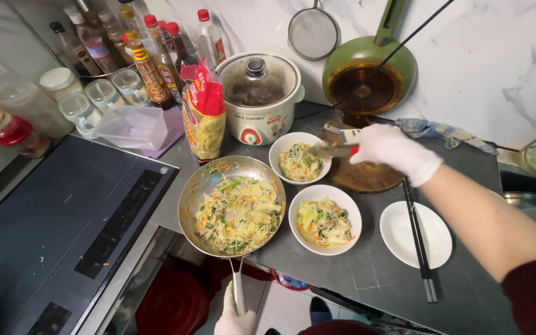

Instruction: Serving cooked noodles from a frying pan into multiple small bowls using chopsticks and tongs.

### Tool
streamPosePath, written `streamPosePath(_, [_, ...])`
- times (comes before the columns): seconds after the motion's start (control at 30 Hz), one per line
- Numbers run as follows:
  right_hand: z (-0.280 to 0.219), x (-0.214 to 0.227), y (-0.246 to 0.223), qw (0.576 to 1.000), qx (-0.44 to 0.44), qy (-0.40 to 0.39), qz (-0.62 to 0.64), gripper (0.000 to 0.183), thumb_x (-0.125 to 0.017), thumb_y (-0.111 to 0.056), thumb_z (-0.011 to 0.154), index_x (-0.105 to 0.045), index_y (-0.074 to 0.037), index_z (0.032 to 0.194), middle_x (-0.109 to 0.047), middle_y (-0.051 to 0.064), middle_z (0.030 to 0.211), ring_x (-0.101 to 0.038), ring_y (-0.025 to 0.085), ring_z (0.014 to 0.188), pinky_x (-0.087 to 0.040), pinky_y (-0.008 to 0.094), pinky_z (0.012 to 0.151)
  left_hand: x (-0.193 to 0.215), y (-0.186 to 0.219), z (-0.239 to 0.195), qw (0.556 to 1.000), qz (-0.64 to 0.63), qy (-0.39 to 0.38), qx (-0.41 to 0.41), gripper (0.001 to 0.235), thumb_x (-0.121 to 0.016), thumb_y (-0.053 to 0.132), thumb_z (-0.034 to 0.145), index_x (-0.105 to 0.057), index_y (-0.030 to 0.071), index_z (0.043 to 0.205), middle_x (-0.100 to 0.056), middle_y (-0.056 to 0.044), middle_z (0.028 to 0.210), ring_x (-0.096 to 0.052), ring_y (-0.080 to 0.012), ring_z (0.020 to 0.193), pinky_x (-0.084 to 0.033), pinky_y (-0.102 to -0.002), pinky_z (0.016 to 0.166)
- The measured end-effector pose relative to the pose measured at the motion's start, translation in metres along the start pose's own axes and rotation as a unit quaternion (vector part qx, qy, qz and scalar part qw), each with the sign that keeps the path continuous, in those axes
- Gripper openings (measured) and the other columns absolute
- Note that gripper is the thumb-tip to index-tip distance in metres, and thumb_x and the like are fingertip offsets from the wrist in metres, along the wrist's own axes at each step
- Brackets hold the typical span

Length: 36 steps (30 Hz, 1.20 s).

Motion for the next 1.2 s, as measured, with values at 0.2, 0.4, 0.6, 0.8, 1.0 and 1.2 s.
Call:
streamPosePath(0.2, [0.022, -0.035, -0.043, 0.999, 0.052, 0.001, 0.014, 0.058, -0.060, -0.051, 0.089, -0.054, -0.044, 0.146, -0.073, 0.006, 0.107, -0.070, 0.025, 0.088, -0.054, 0.033, 0.068, -0.002, 0.000, 0.003, 1.000, 0.010, 0.004, 0.000, 0.093, -0.058, 0.027, 0.072, -0.029, 0.059, 0.154, -0.081, -0.001, 0.101, -0.075, -0.0234, 0.090, -0.056, -0.029, 0.091])
streamPosePath(0.4, [0.010, -0.015, -0.025, 1.000, 0.006, -0.006, 0.015, 0.024, -0.065, -0.041, 0.093, -0.073, -0.034, 0.114, -0.074, 0.001, 0.100, -0.070, 0.024, 0.091, -0.057, 0.037, 0.076, -0.004, -0.003, 0.008, 1.000, 0.018, -0.010, -0.008, 0.096, -0.059, 0.030, 0.071, -0.025, 0.057, 0.156, -0.080, -0.003, 0.105, -0.075, -0.0244, 0.094, -0.055, -0.031, 0.092])
streamPosePath(0.6, [0.013, -0.017, -0.020, 0.999, 0.042, 0.021, 0.016, 0.037, -0.070, -0.041, 0.084, -0.066, -0.033, 0.121, -0.070, 0.004, 0.118, -0.068, 0.030, 0.106, -0.053, 0.044, 0.084, 0.013, 0.008, -0.023, 0.999, 0.009, -0.032, -0.006, 0.090, -0.056, 0.031, 0.075, -0.027, 0.052, 0.157, -0.077, -0.008, 0.116, -0.073, -0.0280, 0.102, -0.052, -0.035, 0.095])
streamPosePath(0.8, [-0.059, 0.041, -0.022, 0.988, 0.055, 0.052, 0.136, 0.055, -0.068, -0.041, 0.083, -0.067, -0.037, 0.137, -0.076, 0.003, 0.090, -0.064, 0.019, 0.070, -0.047, 0.030, 0.068, 0.015, 0.012, -0.022, 0.999, 0.007, -0.049, -0.014, 0.088, -0.056, 0.031, 0.078, -0.025, 0.049, 0.158, -0.076, -0.009, 0.117, -0.072, -0.0311, 0.106, -0.052, -0.038, 0.098])
streamPosePath(1.0, [-0.077, -0.007, -0.109, 0.973, 0.192, -0.027, 0.125, 0.062, -0.069, -0.050, 0.074, -0.064, -0.031, 0.133, -0.074, 0.004, 0.120, -0.069, 0.019, 0.104, -0.051, 0.030, 0.086, 0.039, 0.030, -0.065, 0.997, 0.002, -0.079, -0.018, 0.082, -0.050, 0.027, 0.086, -0.021, 0.043, 0.161, -0.073, -0.010, 0.126, -0.070, -0.0338, 0.110, -0.050, -0.041, 0.096])
streamPosePath(1.2, [-0.005, -0.097, -0.180, 0.982, 0.158, -0.085, 0.054, 0.084, -0.076, -0.059, 0.073, -0.052, -0.014, 0.140, -0.063, 0.008, 0.137, -0.063, 0.030, 0.122, -0.050, 0.041, 0.096, 0.041, 0.027, -0.067, 0.995, -0.051, -0.070, -0.052, 0.086, -0.050, 0.021, 0.080, -0.026, 0.043, 0.160, -0.073, -0.009, 0.126, -0.069, -0.0351, 0.112, -0.050, -0.041, 0.095])
Point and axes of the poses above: each hand's wrist, its own z-axis towards the middle knuckle, its own x-axis out of the back of the hand, y = z × x, the point moved 8 cm from there along z, towards the middle knuckle
